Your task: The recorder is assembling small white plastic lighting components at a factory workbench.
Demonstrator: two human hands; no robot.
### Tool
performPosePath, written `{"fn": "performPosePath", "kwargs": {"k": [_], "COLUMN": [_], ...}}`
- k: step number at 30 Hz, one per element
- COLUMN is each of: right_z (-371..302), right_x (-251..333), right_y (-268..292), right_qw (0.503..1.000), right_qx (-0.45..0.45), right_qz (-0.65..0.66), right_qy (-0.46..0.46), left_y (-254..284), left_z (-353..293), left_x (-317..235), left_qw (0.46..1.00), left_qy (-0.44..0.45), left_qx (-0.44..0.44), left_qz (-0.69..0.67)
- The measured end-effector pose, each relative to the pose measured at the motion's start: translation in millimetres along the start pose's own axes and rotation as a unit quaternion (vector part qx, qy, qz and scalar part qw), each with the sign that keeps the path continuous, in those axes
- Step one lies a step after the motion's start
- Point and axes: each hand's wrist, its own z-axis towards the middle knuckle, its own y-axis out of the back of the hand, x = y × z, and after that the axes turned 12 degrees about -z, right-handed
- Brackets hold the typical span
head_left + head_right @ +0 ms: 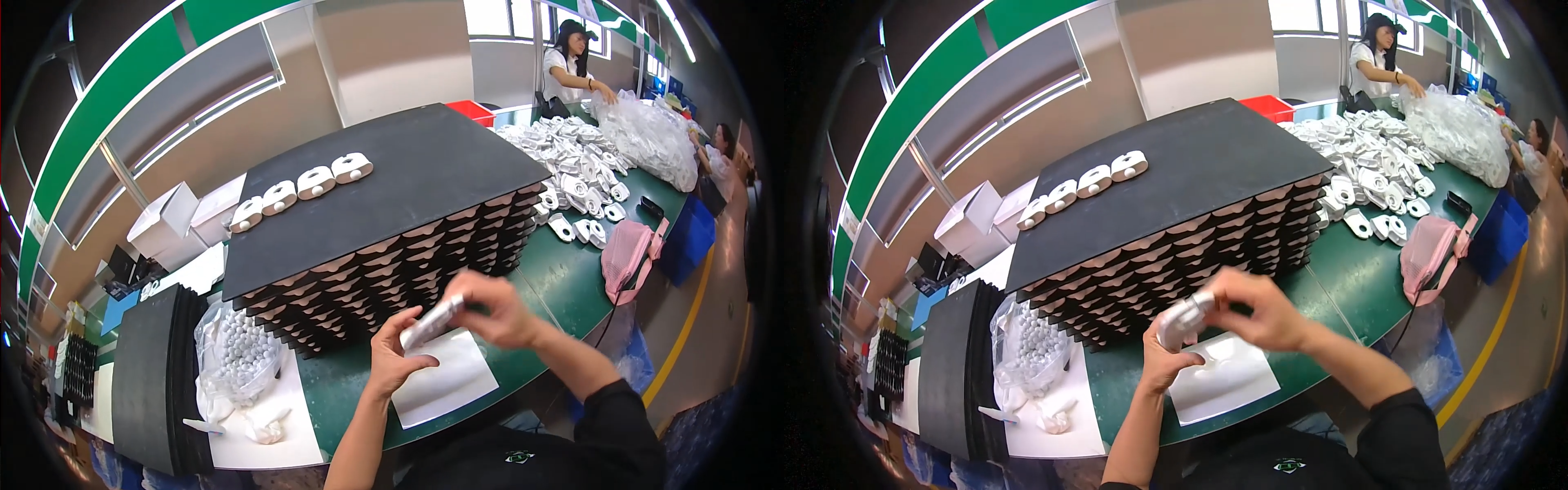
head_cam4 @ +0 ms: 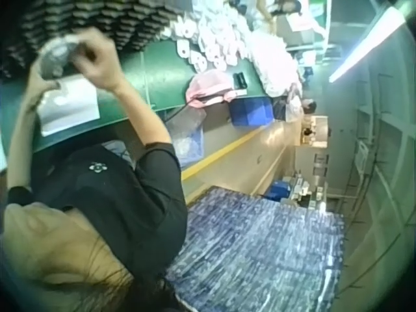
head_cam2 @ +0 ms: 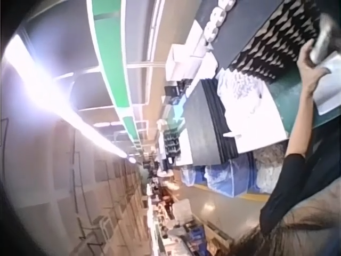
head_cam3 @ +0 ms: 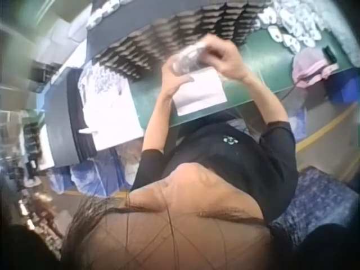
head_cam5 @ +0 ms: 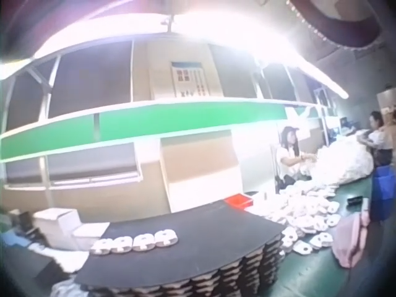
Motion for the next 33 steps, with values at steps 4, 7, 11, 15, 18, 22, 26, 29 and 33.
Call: {"fn": "performPosePath", "kwargs": {"k": [4,7,11,15,18,22,26,29,33], "right_z": [86.1,147.2,212.6,230.8,230.3,210.0,146.0,39.4,-62.1], "right_x": [11.2,-15.5,-92.0,-93.0,-95.7,-80.1,-121.5,-196.0,-249.7], "right_y": [25.6,58.3,70.4,57.5,70.5,129.2,229.6,309.0,319.5], "right_qw": [0.990,0.973,0.937,0.925,0.921,0.943,0.921,0.796,0.672], "right_qx": [-0.137,-0.138,-0.029,0.055,0.110,0.091,0.005,-0.050,-0.034], "right_qz": [-0.032,-0.178,-0.228,-0.157,-0.101,-0.156,-0.348,-0.534,-0.491], "right_qy": [0.004,-0.057,-0.262,-0.341,-0.360,-0.280,-0.173,-0.279,-0.554], "left_y": [9.9,1.1,5.9,11.2,9.0,11.5,9.8,1.0,-0.9], "left_z": [0.5,2.0,2.8,2.4,4.6,3.3,3.4,9.8,3.2], "left_x": [2.2,5.7,11.2,9.3,12.6,11.1,10.0,23.1,16.9], "left_qw": [0.999,0.999,0.999,0.998,0.997,0.996,0.997,0.996,0.998], "left_qy": [0.021,0.043,0.039,0.045,0.052,0.059,0.055,0.069,0.060], "left_qx": [0.001,0.006,0.001,-0.031,-0.040,-0.053,-0.048,-0.027,-0.015], "left_qz": [-0.036,-0.030,-0.022,-0.019,-0.029,-0.043,-0.033,-0.040,0.012]}}
